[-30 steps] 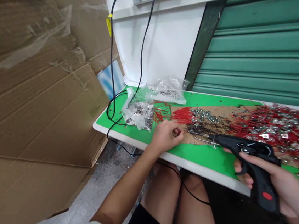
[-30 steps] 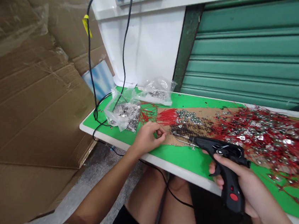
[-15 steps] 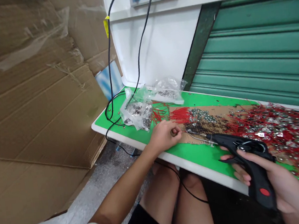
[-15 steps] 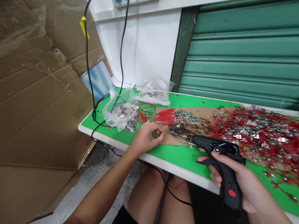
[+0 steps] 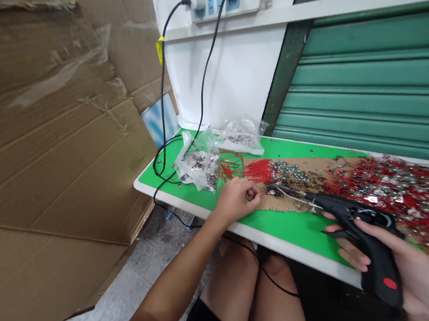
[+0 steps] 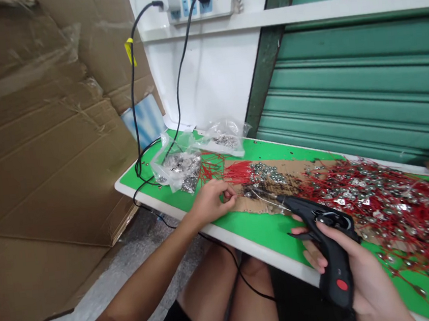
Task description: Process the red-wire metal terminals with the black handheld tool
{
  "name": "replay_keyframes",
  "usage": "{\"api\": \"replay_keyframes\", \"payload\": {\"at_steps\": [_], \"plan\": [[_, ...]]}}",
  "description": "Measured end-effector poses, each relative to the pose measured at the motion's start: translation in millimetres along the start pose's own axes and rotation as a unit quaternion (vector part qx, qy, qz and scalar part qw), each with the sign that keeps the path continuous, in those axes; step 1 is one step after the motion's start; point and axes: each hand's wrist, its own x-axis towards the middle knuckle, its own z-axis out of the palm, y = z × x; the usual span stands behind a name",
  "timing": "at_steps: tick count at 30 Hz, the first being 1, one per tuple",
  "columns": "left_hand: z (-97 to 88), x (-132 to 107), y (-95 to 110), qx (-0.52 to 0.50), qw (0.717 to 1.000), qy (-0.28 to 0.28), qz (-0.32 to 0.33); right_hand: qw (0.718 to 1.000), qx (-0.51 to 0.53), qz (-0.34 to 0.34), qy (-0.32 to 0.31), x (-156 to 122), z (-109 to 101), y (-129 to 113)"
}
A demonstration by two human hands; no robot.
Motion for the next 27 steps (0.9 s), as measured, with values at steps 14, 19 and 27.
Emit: {"api": "replay_keyframes", "payload": {"at_steps": [14, 19, 27], "plan": [[-1.1, 2, 7, -0.006, 1.0, 0.007, -0.024, 0.994, 0.074, -0.08, 0.006, -1, -1, -5], [-0.4, 0, 6, -0.008, 1.0, 0.009, -0.011, 0.99, 0.109, -0.089, -0.019, -3, -6, -7], [2.5, 0, 3, 0.007, 1.0, 0.026, 0.001, 0.973, 0.141, -0.156, -0.095, -5, -20, 2]]}}
